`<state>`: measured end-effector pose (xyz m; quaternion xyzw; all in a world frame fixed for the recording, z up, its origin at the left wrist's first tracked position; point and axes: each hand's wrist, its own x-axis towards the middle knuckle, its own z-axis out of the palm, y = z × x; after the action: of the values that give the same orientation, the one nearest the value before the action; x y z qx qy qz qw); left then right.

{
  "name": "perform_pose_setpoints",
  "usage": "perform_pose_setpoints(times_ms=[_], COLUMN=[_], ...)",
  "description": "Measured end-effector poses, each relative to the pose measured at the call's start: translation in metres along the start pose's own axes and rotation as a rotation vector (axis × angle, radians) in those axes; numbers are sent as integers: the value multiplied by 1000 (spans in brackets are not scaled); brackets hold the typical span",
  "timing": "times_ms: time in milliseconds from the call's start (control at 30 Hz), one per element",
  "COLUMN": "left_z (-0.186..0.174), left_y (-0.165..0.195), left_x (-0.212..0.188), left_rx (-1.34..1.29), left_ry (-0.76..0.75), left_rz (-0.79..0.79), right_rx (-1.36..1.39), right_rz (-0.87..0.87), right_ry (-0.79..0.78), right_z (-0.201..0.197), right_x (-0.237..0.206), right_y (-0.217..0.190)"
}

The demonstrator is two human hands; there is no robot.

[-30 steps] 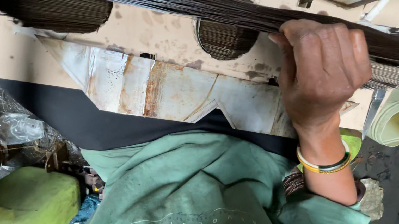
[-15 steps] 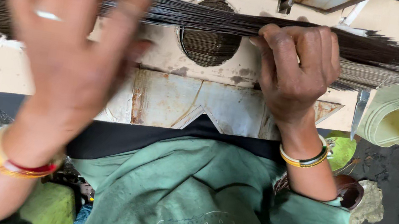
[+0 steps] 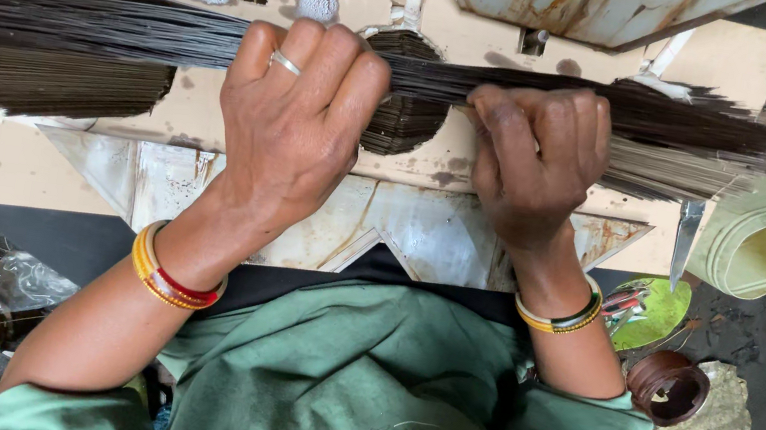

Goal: The person winds thin dark wire by hand around a metal jig with three circular openings. They repeatedly pull the wire across the jig, align it, and wrap it into the openings, building up coils in each hole.

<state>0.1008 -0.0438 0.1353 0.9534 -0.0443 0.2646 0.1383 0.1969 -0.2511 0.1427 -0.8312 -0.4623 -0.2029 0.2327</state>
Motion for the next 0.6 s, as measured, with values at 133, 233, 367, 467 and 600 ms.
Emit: perform_pose_setpoints(times_ms=[133,233,367,467,600], left_z=[-22,-66,-106,-94,-90], left_y=[0,-17,-73,-95,-97], left_x=[10,28,35,27,19], left_rx=[68,192,411,302,420], left_ry=[-91,-143,-468,-521,-522], left_rz=[54,218,354,390,393], right_rx=[4,-93,-214,-152,-167], right_rz=[14,-107,-229,-300,-280], right_ry=[-145,-223,-349,-388,-429], right_z=[-15,-33,-51,-47,-46], right_x=[6,16,28,30,25], right_y=[-1,6,25,35,42])
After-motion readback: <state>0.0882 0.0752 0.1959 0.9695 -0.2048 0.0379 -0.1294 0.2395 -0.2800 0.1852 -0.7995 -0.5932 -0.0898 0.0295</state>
